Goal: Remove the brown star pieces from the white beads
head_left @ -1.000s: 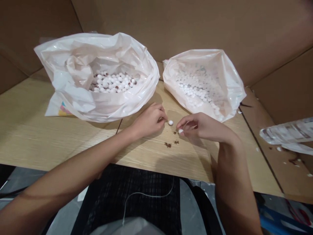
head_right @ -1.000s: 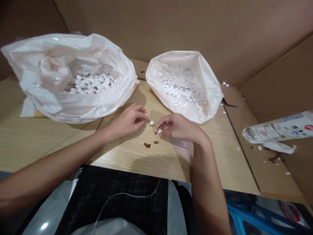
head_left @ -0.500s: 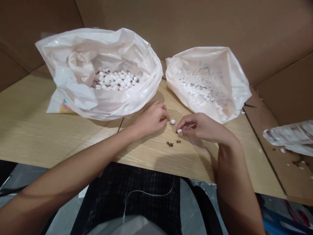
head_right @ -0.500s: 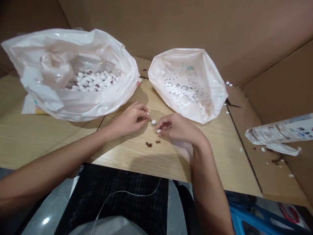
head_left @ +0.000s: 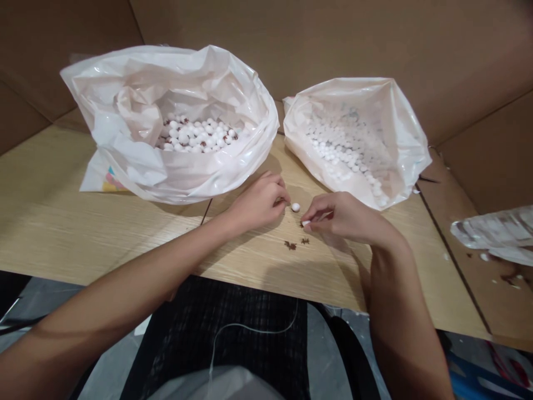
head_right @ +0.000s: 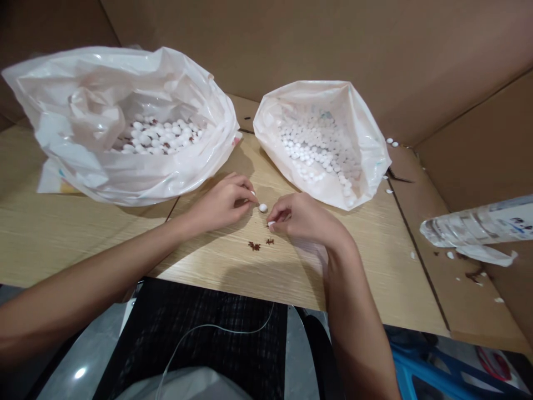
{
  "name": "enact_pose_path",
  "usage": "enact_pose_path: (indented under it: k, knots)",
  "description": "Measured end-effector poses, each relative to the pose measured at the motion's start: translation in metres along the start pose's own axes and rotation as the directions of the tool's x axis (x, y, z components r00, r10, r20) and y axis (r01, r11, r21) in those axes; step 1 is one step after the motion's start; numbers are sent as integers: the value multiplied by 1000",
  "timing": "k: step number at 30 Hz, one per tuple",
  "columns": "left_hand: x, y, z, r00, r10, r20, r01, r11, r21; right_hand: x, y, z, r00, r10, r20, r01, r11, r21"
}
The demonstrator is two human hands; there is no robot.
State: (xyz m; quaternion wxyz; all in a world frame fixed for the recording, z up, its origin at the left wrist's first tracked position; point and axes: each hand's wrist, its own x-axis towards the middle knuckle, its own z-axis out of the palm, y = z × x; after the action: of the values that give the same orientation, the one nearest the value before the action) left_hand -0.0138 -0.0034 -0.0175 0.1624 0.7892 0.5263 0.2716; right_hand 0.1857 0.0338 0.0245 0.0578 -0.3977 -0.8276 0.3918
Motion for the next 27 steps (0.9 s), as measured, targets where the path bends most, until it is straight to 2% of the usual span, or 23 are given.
enact_pose_path:
  k: [10,18,27]
  knots:
    - [1,1,0,1000,1,1,-1,1000,6,1,-6,5,999,-34,-17,34,999,-15]
    - [0,2,0,1000,-5,17,5,1000,14,2,-8,11,986,-159,-58,151,982,-111]
    - [0,1,0,1000,6,9,-6,1000,20,3,-7,10,991,-130,-39,126,988,-85]
